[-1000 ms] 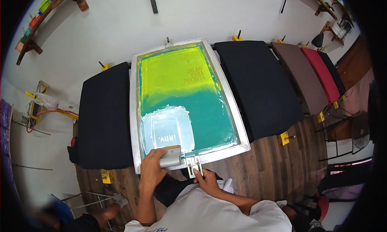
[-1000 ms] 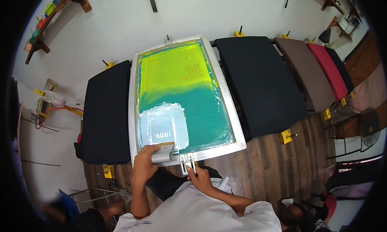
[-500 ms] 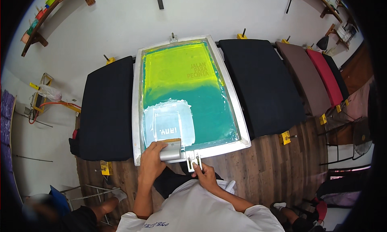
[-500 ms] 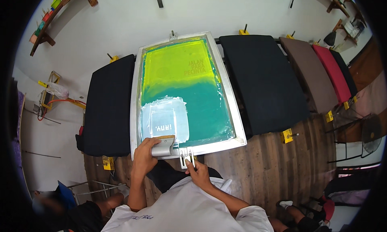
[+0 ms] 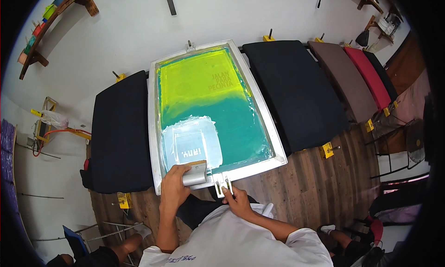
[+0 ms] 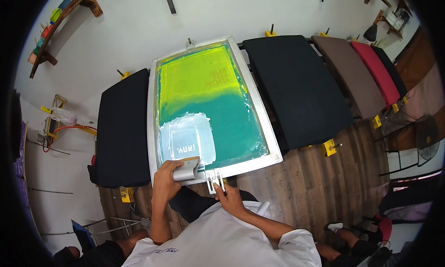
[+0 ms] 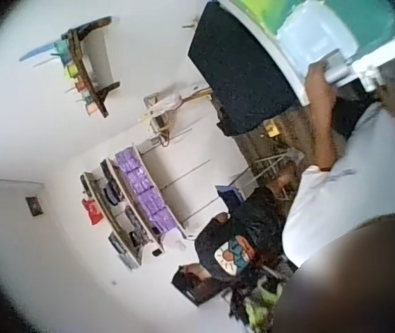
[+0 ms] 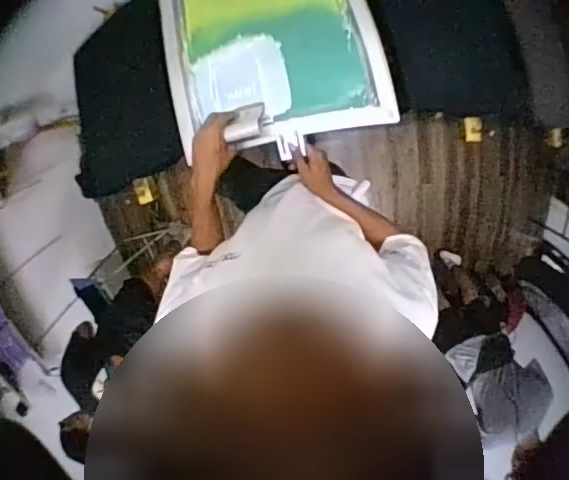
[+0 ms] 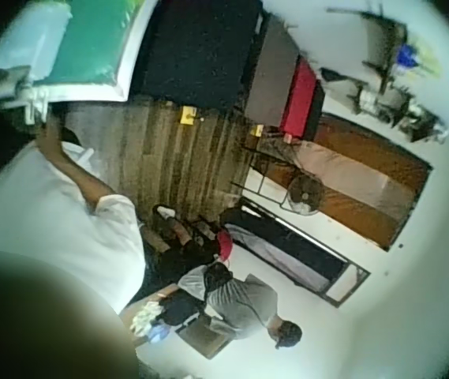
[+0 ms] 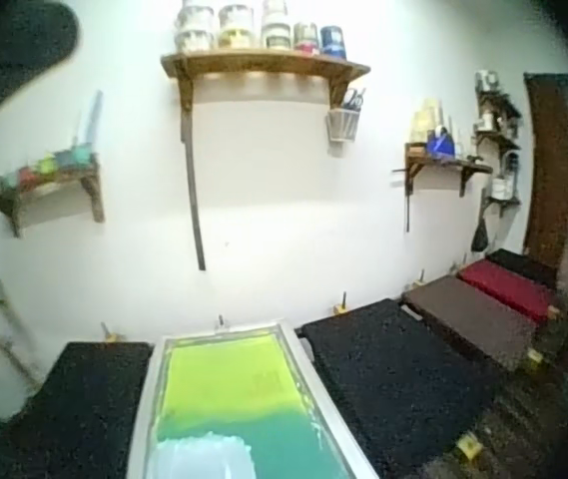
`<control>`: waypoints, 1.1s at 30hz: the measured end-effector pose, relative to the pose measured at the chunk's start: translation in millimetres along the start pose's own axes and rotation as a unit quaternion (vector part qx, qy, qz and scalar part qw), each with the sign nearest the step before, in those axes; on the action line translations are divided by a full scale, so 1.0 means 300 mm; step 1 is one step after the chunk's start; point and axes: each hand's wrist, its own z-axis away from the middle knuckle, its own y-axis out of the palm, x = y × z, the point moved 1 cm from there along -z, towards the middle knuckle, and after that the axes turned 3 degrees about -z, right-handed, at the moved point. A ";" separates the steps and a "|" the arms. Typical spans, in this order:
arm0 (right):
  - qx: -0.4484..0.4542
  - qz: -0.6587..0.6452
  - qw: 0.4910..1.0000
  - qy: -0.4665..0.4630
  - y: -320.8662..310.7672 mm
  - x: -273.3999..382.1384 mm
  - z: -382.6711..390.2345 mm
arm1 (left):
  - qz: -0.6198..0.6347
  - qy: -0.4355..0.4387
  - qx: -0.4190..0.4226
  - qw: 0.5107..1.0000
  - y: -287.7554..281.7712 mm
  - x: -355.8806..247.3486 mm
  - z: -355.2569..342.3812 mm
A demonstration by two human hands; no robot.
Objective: Applying ink to a garment using a screen and squeegee.
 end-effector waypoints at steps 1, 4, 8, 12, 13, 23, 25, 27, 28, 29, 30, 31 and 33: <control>0.000 0.000 1.000 0.001 0.001 0.000 0.001 | -0.002 0.000 0.001 1.000 -0.001 0.000 0.001; 0.000 -0.004 1.000 0.002 0.000 0.012 0.001 | 0.001 0.020 -0.017 1.000 0.006 0.001 0.005; -0.005 0.011 1.000 -0.012 -0.003 0.025 -0.002 | -0.003 0.025 -0.017 1.000 0.017 0.011 0.011; 0.001 0.020 1.000 -0.019 -0.004 0.026 -0.005 | 0.003 0.023 -0.018 1.000 0.021 0.009 0.016; 0.001 0.020 1.000 -0.019 -0.005 0.026 -0.004 | 0.001 0.021 -0.015 1.000 0.023 0.010 0.016; 0.016 0.025 0.999 -0.018 -0.009 0.009 -0.012 | 0.003 0.011 -0.009 1.000 0.027 0.009 0.005; 0.020 0.028 0.999 -0.014 -0.012 0.004 -0.014 | -0.003 0.007 0.001 1.000 0.031 0.011 0.000; 0.024 0.043 0.999 -0.012 -0.018 0.016 -0.013 | -0.005 0.007 0.004 1.000 0.039 0.023 -0.004; 0.023 0.043 0.999 -0.011 -0.021 0.013 -0.016 | -0.006 0.008 0.006 1.000 0.043 0.028 -0.007; 0.031 0.056 0.998 -0.006 -0.025 0.010 -0.020 | -0.006 0.007 0.006 1.000 0.048 0.028 -0.010; 0.038 0.069 0.997 -0.001 -0.030 0.009 -0.023 | -0.007 0.008 0.006 1.000 0.052 0.028 -0.013; 0.038 0.070 0.997 -0.001 -0.038 0.012 -0.022 | -0.007 0.008 0.006 1.000 0.053 0.026 -0.015; 0.062 0.177 0.982 0.017 -0.056 0.059 -0.024 | -0.005 0.004 0.006 1.000 0.050 0.026 -0.018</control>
